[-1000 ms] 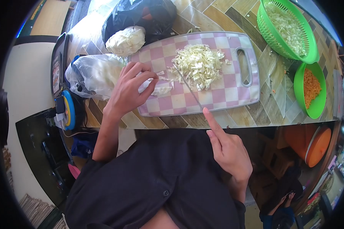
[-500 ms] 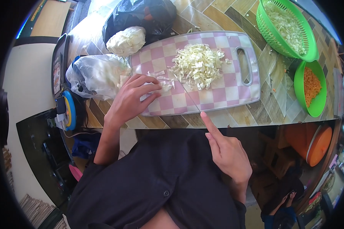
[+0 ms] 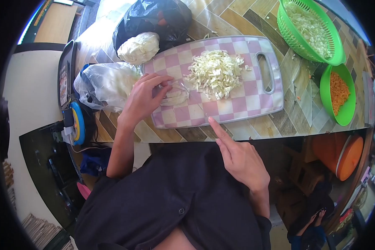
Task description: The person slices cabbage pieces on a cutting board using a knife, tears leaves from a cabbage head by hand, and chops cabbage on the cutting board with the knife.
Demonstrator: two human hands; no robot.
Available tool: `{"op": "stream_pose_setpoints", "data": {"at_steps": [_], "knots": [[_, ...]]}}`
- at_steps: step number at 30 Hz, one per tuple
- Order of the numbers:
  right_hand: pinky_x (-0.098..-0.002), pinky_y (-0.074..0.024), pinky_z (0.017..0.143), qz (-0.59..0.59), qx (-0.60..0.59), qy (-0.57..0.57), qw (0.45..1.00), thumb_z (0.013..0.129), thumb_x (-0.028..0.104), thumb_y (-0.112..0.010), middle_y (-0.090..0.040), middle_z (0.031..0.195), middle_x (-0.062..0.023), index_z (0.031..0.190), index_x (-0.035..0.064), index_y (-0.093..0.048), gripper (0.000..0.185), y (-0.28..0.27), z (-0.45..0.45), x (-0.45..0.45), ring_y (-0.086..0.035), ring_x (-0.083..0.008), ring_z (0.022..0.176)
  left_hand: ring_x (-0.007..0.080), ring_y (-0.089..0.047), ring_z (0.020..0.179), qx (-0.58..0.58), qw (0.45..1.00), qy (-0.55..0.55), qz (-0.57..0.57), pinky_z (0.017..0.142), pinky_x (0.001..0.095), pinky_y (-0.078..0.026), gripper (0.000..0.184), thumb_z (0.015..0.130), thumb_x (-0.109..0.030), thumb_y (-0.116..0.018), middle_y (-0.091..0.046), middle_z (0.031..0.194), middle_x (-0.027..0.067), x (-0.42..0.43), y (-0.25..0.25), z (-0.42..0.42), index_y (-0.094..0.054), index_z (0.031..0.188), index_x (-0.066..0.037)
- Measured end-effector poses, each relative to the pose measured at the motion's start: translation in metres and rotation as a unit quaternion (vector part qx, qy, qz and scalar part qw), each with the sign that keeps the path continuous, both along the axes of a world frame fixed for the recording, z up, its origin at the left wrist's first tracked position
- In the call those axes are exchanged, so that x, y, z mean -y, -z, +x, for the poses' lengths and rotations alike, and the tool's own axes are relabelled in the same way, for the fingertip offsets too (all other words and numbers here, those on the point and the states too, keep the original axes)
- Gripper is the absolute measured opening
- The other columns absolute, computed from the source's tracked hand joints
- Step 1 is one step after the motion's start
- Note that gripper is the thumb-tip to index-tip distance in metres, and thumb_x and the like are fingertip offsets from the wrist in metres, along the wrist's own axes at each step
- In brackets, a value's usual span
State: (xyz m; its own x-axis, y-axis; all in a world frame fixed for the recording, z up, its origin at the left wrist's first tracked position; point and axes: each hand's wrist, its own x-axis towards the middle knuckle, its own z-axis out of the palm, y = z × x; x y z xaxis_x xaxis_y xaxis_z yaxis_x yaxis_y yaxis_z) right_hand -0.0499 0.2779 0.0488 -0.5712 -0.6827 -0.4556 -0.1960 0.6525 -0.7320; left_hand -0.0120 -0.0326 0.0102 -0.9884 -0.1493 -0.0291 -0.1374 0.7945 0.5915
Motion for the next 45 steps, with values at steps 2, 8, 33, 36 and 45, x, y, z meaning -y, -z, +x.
{"op": "stream_pose_setpoints", "data": {"at_steps": [2, 8, 33, 36, 45], "knots": [[-0.0565, -0.0457, 0.062, -0.018, -0.010, 0.017, 1.000, 0.107, 0.017, -0.054, -0.057, 0.065, -0.0270, 0.163, 0.0325, -0.038, 0.060, 0.003, 0.001, -0.005, -0.061, -0.0490, 0.064, 0.0315, -0.067, 0.098, 0.006, 1.000, -0.003, 0.018, 0.089, 0.0405, -0.053, 0.019, 0.094, -0.011, -0.074, -0.075, 0.103, 0.0111, 0.004, -0.001, 0.000, -0.078, 0.112, -0.004], [-0.0544, -0.0425, 0.059, -0.035, -0.021, 0.049, 0.998, 0.107, 0.015, -0.054, -0.053, 0.062, -0.0257, 0.163, 0.0299, -0.039, 0.060, 0.004, 0.000, -0.010, -0.058, -0.0476, 0.061, 0.0296, -0.068, 0.096, 0.017, 0.997, 0.055, 0.048, 0.090, 0.0402, -0.053, 0.018, 0.094, -0.012, -0.075, -0.074, 0.104, 0.0112, -0.001, -0.021, 0.004, -0.079, 0.110, -0.005], [-0.0549, -0.0427, 0.058, -0.046, -0.015, 0.054, 0.997, 0.106, 0.015, -0.055, -0.054, 0.063, -0.0259, 0.163, 0.0313, -0.039, 0.061, -0.004, 0.004, -0.021, -0.058, -0.0481, 0.061, 0.0293, -0.060, 0.112, -0.033, 0.989, 0.099, -0.104, 0.100, 0.0418, -0.046, 0.025, 0.086, -0.022, -0.083, -0.067, 0.113, 0.0071, -0.026, -0.009, -0.012, -0.077, 0.106, -0.008], [-0.0546, -0.0423, 0.058, -0.060, -0.023, 0.064, 0.996, 0.106, 0.015, -0.056, -0.053, 0.063, -0.0257, 0.163, 0.0310, -0.039, 0.061, -0.003, 0.007, -0.024, -0.058, -0.0477, 0.060, 0.0298, -0.057, 0.115, 0.001, 0.988, 0.086, -0.125, 0.103, 0.0428, -0.042, 0.021, 0.084, -0.022, -0.083, -0.066, 0.114, 0.0063, -0.035, -0.007, -0.018, -0.076, 0.100, -0.009], [-0.0543, -0.0425, 0.058, -0.061, -0.014, 0.074, 0.995, 0.106, 0.014, -0.056, -0.053, 0.062, -0.0248, 0.163, 0.0319, -0.039, 0.062, -0.003, 0.008, -0.027, -0.057, -0.0473, 0.060, 0.0311, -0.051, 0.122, 0.008, 0.990, 0.089, -0.112, 0.106, 0.0475, -0.035, 0.018, 0.085, -0.020, -0.079, -0.064, 0.118, 0.0052, -0.042, -0.002, -0.019, -0.074, 0.100, -0.010]]}}
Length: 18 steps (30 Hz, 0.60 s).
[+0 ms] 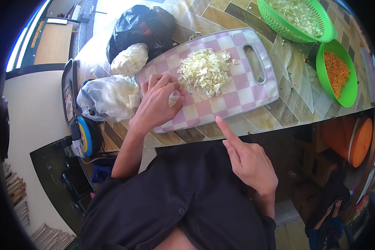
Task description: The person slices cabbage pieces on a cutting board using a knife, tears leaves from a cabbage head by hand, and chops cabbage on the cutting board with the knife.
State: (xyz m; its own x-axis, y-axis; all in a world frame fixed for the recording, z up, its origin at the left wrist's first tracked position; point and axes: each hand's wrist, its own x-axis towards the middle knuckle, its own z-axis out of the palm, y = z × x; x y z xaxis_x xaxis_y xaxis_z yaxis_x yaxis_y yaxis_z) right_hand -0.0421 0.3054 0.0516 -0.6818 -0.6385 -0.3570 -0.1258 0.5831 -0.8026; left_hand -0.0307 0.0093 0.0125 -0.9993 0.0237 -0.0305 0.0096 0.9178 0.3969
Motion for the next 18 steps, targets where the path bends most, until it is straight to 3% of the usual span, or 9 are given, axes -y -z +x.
{"op": "stream_pose_setpoints", "data": {"at_steps": [8, 11, 18], "knots": [[-0.0540, -0.0427, 0.058, -0.004, 0.001, 0.001, 1.000, 0.106, 0.014, -0.056, -0.054, 0.061, -0.0244, 0.163, 0.0319, -0.038, 0.063, 0.000, -0.001, -0.002, -0.059, -0.0466, 0.059, 0.0323, -0.049, 0.122, -0.011, 0.999, -0.034, -0.020, 0.105, 0.0519, -0.031, 0.025, 0.083, -0.023, -0.080, -0.063, 0.118, 0.0072, -0.010, -0.001, 0.004, -0.073, 0.103, -0.010], [-0.0541, -0.0425, 0.059, -0.005, 0.000, 0.000, 1.000, 0.105, 0.014, -0.057, -0.053, 0.061, -0.0245, 0.163, 0.0313, -0.038, 0.063, 0.000, -0.001, -0.001, -0.058, -0.0467, 0.059, 0.0302, -0.051, 0.121, 0.002, 0.999, -0.026, -0.020, 0.106, 0.0475, -0.031, 0.027, 0.084, -0.022, -0.081, -0.066, 0.116, 0.0056, -0.009, -0.003, 0.005, -0.072, 0.107, -0.011], [-0.0534, -0.0423, 0.059, -0.007, 0.001, 0.003, 1.000, 0.105, 0.013, -0.057, -0.052, 0.061, -0.0245, 0.163, 0.0302, -0.039, 0.063, -0.003, -0.001, 0.000, -0.057, -0.0469, 0.060, 0.0273, -0.057, 0.116, 0.003, 1.000, -0.008, -0.005, 0.105, 0.0470, -0.031, 0.031, 0.085, -0.018, -0.079, -0.073, 0.103, 0.0040, -0.008, -0.010, 0.002, -0.069, 0.114, -0.011]]}}
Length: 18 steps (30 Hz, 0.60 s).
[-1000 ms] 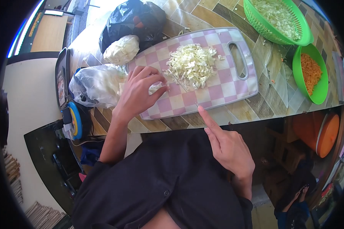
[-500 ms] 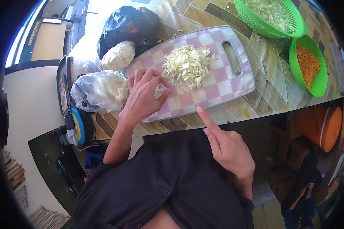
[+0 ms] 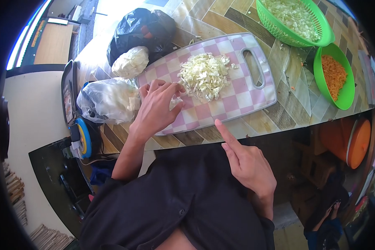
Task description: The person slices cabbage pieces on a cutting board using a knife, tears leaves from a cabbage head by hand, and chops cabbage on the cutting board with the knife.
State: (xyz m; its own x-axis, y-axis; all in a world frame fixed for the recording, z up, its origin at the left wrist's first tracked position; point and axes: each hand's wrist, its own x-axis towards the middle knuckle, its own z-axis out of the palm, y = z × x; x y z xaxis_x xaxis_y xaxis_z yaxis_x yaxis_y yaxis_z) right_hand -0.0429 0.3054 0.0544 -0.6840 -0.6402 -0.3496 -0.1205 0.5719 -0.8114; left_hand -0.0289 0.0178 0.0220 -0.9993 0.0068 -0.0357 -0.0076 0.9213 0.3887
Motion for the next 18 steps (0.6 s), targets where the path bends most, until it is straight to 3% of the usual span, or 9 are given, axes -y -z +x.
{"op": "stream_pose_setpoints", "data": {"at_steps": [8, 11, 14, 18], "knots": [[-0.0523, -0.0443, 0.059, -0.017, -0.007, 0.011, 1.000, 0.106, 0.013, -0.057, -0.053, 0.061, -0.0235, 0.163, 0.0302, -0.040, 0.062, 0.001, 0.002, 0.000, -0.058, -0.0456, 0.058, 0.0239, -0.062, 0.109, -0.030, 0.999, 0.020, 0.029, 0.104, 0.0434, -0.035, 0.021, 0.090, -0.013, -0.072, -0.074, 0.100, 0.0038, 0.001, 0.006, -0.004, -0.069, 0.111, -0.010], [-0.0513, -0.0454, 0.059, -0.008, -0.001, 0.005, 1.000, 0.106, 0.014, -0.056, -0.054, 0.061, -0.0231, 0.163, 0.0295, -0.040, 0.061, -0.002, 0.000, 0.001, -0.059, -0.0442, 0.058, 0.0261, -0.066, 0.106, -0.037, 0.998, 0.014, 0.041, 0.101, 0.0418, -0.043, 0.019, 0.091, -0.011, -0.072, -0.074, 0.100, 0.0058, 0.003, 0.002, -0.005, -0.070, 0.109, -0.007], [-0.0477, -0.0477, 0.059, -0.036, -0.007, 0.023, 0.999, 0.108, 0.014, -0.055, -0.055, 0.063, -0.0232, 0.164, 0.0271, -0.040, 0.059, 0.003, 0.002, 0.000, -0.060, -0.0434, 0.059, 0.0293, -0.069, 0.102, -0.038, 0.987, -0.034, 0.155, 0.096, 0.0401, -0.050, 0.018, 0.090, -0.008, -0.073, -0.074, 0.100, 0.0085, 0.012, -0.009, -0.002, -0.070, 0.108, -0.004], [-0.0372, -0.0469, 0.058, -0.069, -0.004, 0.089, 0.994, 0.110, 0.015, -0.051, -0.051, 0.060, -0.0153, 0.165, 0.0206, -0.036, 0.057, 0.003, 0.001, 0.001, -0.055, -0.0284, 0.051, 0.0302, -0.072, 0.094, -0.028, 0.986, -0.047, 0.160, 0.084, 0.0377, -0.056, 0.015, 0.091, -0.006, -0.075, -0.073, 0.099, 0.0110, 0.034, -0.018, 0.007, -0.072, 0.106, -0.002]]}}
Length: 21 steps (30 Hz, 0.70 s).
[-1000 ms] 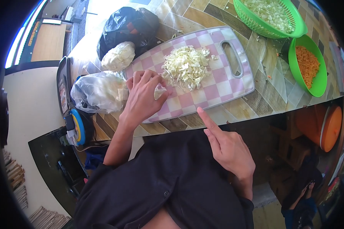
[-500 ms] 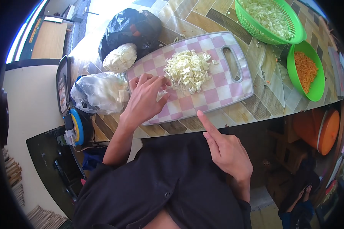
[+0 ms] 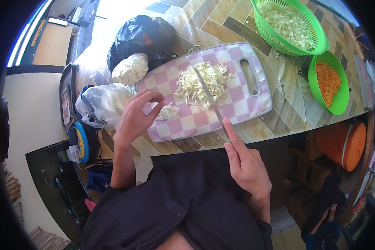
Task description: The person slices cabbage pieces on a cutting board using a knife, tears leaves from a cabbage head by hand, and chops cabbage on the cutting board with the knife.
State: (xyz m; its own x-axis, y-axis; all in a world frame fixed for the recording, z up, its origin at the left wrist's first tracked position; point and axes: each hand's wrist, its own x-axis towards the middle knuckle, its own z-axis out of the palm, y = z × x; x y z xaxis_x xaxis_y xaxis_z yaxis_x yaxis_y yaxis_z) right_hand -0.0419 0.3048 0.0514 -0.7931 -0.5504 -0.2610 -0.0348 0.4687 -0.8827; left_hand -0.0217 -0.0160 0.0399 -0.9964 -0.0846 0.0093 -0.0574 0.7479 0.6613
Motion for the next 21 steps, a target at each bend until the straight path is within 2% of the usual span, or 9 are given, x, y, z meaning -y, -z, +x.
{"op": "stream_pose_setpoints", "data": {"at_steps": [2, 3, 6, 9, 12, 13, 16, 17, 21], "knots": [[-0.0318, -0.0451, 0.057, -0.016, 0.021, 0.051, 0.998, 0.111, 0.015, -0.049, -0.049, 0.059, -0.0095, 0.166, 0.0179, -0.034, 0.057, 0.002, 0.000, 0.001, -0.050, -0.0181, 0.050, 0.0292, -0.072, 0.091, 0.019, 1.000, -0.019, 0.015, 0.082, 0.0370, -0.056, 0.014, 0.092, -0.007, -0.075, -0.073, 0.098, 0.0111, 0.007, -0.002, 0.005, -0.073, 0.105, -0.002], [-0.0224, -0.0394, 0.054, -0.037, 0.033, 0.067, 0.997, 0.115, 0.023, -0.044, -0.045, 0.063, 0.0046, 0.170, 0.0185, -0.025, 0.059, 0.001, 0.000, 0.001, -0.040, -0.0043, 0.056, 0.0289, -0.073, 0.090, 0.017, 1.000, -0.023, 0.013, 0.081, 0.0367, -0.056, 0.013, 0.092, -0.007, -0.076, -0.074, 0.098, 0.0109, 0.010, -0.002, 0.008, -0.074, 0.104, -0.002], [-0.0216, -0.0378, 0.053, -0.065, 0.071, 0.114, 0.989, 0.115, 0.023, -0.043, -0.042, 0.065, 0.0048, 0.171, 0.0185, -0.022, 0.059, 0.003, 0.001, -0.002, -0.038, -0.0040, 0.056, 0.0287, -0.073, 0.089, 0.014, 1.000, -0.025, 0.006, 0.080, 0.0365, -0.057, 0.012, 0.093, -0.009, -0.077, -0.074, 0.097, 0.0106, 0.007, 0.002, 0.010, -0.075, 0.103, -0.003], [-0.0287, -0.0439, 0.056, -0.037, 0.032, 0.072, 0.996, 0.111, 0.014, -0.049, -0.050, 0.059, -0.0047, 0.168, 0.0140, -0.031, 0.059, 0.000, -0.001, 0.001, -0.048, -0.0123, 0.052, 0.0304, -0.073, 0.093, 0.017, 1.000, -0.003, -0.005, 0.083, 0.0395, -0.058, 0.013, 0.092, -0.012, -0.078, -0.076, 0.101, 0.0101, 0.001, 0.006, 0.008, -0.076, 0.102, -0.004], [-0.0300, -0.0451, 0.057, -0.026, 0.048, 0.025, 0.998, 0.111, 0.015, -0.050, -0.051, 0.060, -0.0065, 0.167, 0.0151, -0.032, 0.059, -0.001, 0.001, 0.003, -0.049, -0.0134, 0.052, 0.0318, -0.073, 0.098, 0.006, 0.999, 0.031, -0.030, 0.088, 0.0418, -0.058, 0.018, 0.091, -0.013, -0.078, -0.076, 0.107, 0.0107, 0.001, 0.012, 0.013, -0.077, 0.107, -0.005], [-0.0342, -0.0470, 0.058, -0.009, 0.044, 0.009, 0.999, 0.110, 0.014, -0.051, -0.057, 0.063, -0.0132, 0.166, 0.0162, -0.034, 0.059, 0.001, 0.002, 0.002, -0.054, -0.0222, 0.051, 0.0319, -0.072, 0.100, 0.001, 0.999, 0.036, -0.034, 0.089, 0.0418, -0.058, 0.020, 0.091, -0.013, -0.079, -0.076, 0.109, 0.0107, 0.001, 0.011, 0.015, -0.078, 0.109, -0.005], [-0.0384, -0.0480, 0.059, 0.000, 0.027, -0.043, 0.999, 0.109, 0.014, -0.052, -0.062, 0.069, -0.0192, 0.166, 0.0161, -0.034, 0.059, 0.003, 0.002, 0.004, -0.060, -0.0347, 0.055, 0.0319, -0.070, 0.105, -0.018, 0.998, 0.054, -0.037, 0.093, 0.0417, -0.057, 0.024, 0.090, -0.011, -0.079, -0.075, 0.115, 0.0108, 0.000, 0.011, 0.019, -0.078, 0.113, -0.005], [-0.0423, -0.0494, 0.061, 0.009, 0.038, -0.059, 0.998, 0.109, 0.014, -0.053, -0.064, 0.073, -0.0225, 0.165, 0.0182, -0.035, 0.059, -0.003, 0.000, 0.007, -0.062, -0.0431, 0.061, 0.0317, -0.070, 0.107, -0.024, 0.997, 0.059, -0.035, 0.093, 0.0414, -0.057, 0.025, 0.090, -0.011, -0.079, -0.075, 0.116, 0.0108, 0.000, 0.016, 0.022, -0.078, 0.113, -0.004], [-0.0488, -0.0514, 0.063, 0.058, 0.062, -0.118, 0.989, 0.109, 0.019, -0.052, -0.063, 0.069, -0.0243, 0.165, 0.0247, -0.035, 0.059, -0.005, -0.002, 0.013, -0.064, -0.0453, 0.063, 0.0305, -0.069, 0.109, -0.051, 0.997, 0.035, -0.038, 0.093, 0.0403, -0.056, 0.026, 0.087, -0.008, -0.081, -0.075, 0.117, 0.0106, -0.006, 0.031, 0.030, -0.078, 0.112, -0.003]]}}
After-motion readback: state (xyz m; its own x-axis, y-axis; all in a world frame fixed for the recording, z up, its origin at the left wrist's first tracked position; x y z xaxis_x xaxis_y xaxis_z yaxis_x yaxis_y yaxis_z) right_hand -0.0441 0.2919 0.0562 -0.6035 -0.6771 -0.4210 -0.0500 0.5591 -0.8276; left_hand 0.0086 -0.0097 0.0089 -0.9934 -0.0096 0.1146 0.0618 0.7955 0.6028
